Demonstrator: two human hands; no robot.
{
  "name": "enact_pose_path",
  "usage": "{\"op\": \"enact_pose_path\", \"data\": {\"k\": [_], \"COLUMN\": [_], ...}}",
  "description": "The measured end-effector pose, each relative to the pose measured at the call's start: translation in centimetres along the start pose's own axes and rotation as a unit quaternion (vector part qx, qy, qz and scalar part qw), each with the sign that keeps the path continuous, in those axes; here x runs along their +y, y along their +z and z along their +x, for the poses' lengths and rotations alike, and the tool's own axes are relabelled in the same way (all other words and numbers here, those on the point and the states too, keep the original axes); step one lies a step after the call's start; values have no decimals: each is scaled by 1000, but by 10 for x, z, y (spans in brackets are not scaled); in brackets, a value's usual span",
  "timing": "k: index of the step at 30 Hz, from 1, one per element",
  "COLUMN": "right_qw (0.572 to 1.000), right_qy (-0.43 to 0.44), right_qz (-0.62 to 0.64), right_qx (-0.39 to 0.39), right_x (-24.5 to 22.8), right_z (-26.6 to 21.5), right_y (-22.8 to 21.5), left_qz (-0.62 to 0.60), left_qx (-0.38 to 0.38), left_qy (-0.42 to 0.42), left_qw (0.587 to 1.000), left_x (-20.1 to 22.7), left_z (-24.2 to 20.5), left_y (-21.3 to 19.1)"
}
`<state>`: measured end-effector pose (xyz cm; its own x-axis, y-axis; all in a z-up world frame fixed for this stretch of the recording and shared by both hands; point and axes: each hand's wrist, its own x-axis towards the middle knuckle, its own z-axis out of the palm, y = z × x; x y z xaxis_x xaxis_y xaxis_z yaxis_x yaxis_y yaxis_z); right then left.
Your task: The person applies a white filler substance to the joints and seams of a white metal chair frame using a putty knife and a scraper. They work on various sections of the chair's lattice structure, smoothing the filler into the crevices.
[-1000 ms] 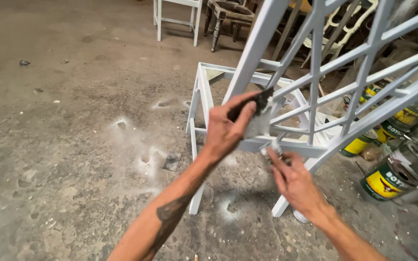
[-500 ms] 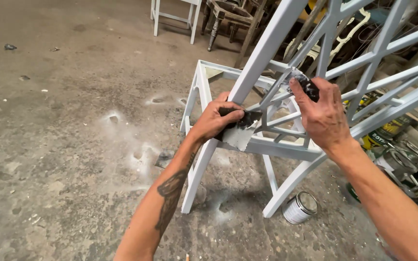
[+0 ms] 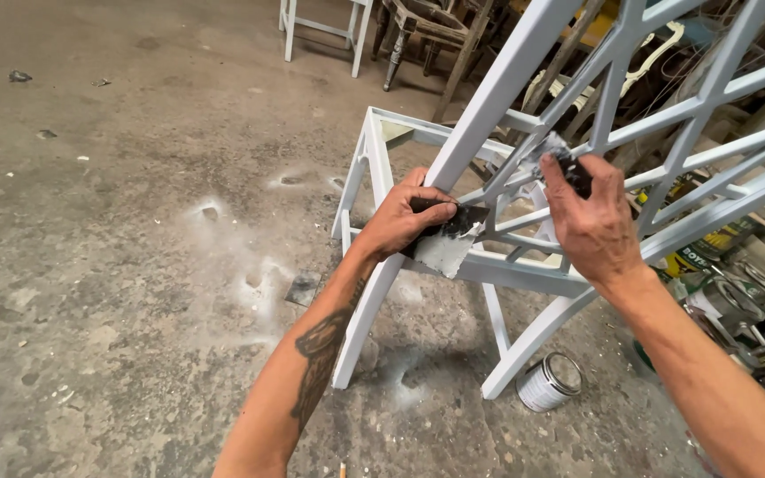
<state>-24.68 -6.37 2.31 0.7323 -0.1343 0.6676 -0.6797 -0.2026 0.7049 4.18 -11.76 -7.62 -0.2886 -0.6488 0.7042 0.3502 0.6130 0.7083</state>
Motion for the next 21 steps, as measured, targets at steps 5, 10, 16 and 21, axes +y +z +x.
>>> {"op": "enact_pose_path", "data": {"k": [5, 10, 16, 21], "right_qw": [1000, 1000, 1000, 1000], "right_qy": [-16, -14, -4, -22], "right_qz": [-16, -24, -7, -14], "right_qx": [13, 3, -11, -12], "right_x": [2, -5, -9, -9], "right_z": [-9, -5, -21, -20], "right_y": [20, 5, 12, 24], "left_qz": [-2, -6, -13, -25], "left_qx": [1, 2, -1, -4], "left_qy": [-4, -11, -10, -16], "left_qw": [1000, 1000, 1000, 1000], "left_x": [1, 1, -1, -8], "left_z": [2, 0, 1, -1], "left_y": [0, -2, -3, -5]}}
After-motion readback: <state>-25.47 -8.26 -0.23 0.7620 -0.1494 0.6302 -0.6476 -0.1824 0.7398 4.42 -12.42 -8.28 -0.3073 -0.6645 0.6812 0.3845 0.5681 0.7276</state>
